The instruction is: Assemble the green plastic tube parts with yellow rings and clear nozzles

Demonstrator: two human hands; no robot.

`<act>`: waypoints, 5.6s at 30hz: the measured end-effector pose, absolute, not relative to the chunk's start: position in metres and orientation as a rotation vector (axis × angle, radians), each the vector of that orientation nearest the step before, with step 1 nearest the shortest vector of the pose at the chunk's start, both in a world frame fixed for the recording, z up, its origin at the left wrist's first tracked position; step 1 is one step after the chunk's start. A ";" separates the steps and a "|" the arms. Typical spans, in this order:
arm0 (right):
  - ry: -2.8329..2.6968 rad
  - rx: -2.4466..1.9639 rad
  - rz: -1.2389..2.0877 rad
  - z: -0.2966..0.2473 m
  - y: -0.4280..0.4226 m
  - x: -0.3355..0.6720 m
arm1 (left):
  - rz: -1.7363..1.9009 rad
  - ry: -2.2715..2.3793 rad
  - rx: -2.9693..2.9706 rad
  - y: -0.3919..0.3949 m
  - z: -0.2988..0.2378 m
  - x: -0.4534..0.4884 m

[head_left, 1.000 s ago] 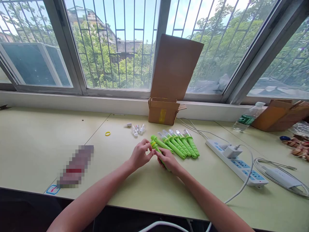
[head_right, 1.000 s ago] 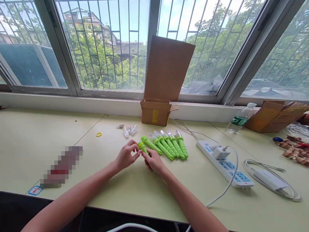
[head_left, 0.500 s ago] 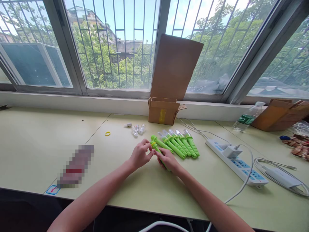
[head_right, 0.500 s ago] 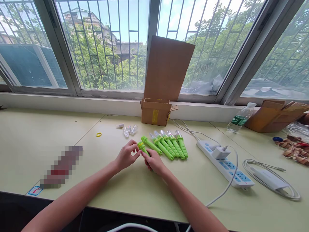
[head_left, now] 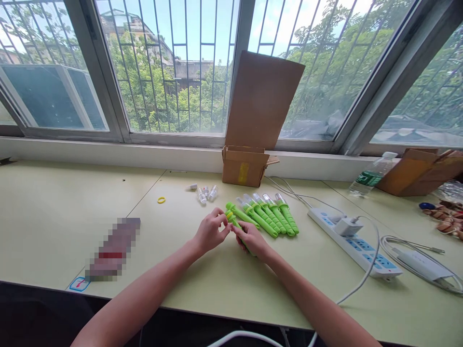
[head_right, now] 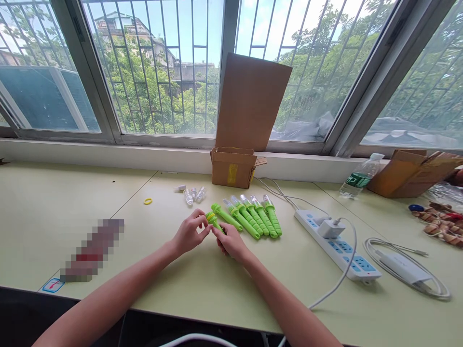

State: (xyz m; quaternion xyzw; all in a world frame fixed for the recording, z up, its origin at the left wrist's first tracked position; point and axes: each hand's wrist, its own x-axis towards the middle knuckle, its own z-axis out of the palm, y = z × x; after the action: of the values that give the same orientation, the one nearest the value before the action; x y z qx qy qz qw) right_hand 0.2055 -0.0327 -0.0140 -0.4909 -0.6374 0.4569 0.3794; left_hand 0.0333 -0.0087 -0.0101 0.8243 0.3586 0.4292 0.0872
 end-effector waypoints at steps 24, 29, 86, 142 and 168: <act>-1.621 -1.267 1.183 -0.014 -0.033 0.205 | 1.191 1.115 2.459 -0.009 -0.013 0.033; -1.627 -1.267 1.172 -0.015 -0.033 0.205 | 1.162 1.111 2.460 -0.008 -0.015 0.033; -1.735 -1.229 0.623 -0.021 -0.033 0.210 | 1.434 0.880 2.351 -0.011 -0.006 0.030; -1.461 -1.132 1.054 -0.024 -0.032 0.211 | 1.329 0.865 2.368 -0.013 -0.002 0.033; -1.546 -1.126 0.962 -0.026 -0.028 0.212 | 1.302 0.884 2.361 -0.013 -0.003 0.034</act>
State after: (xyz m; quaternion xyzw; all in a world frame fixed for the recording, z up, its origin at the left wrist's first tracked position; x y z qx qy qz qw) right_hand 0.2124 -0.0283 -0.0262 -0.4616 -0.6335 0.3943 0.4798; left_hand 0.0339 -0.0127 -0.0029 0.8224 0.3081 0.4535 0.1516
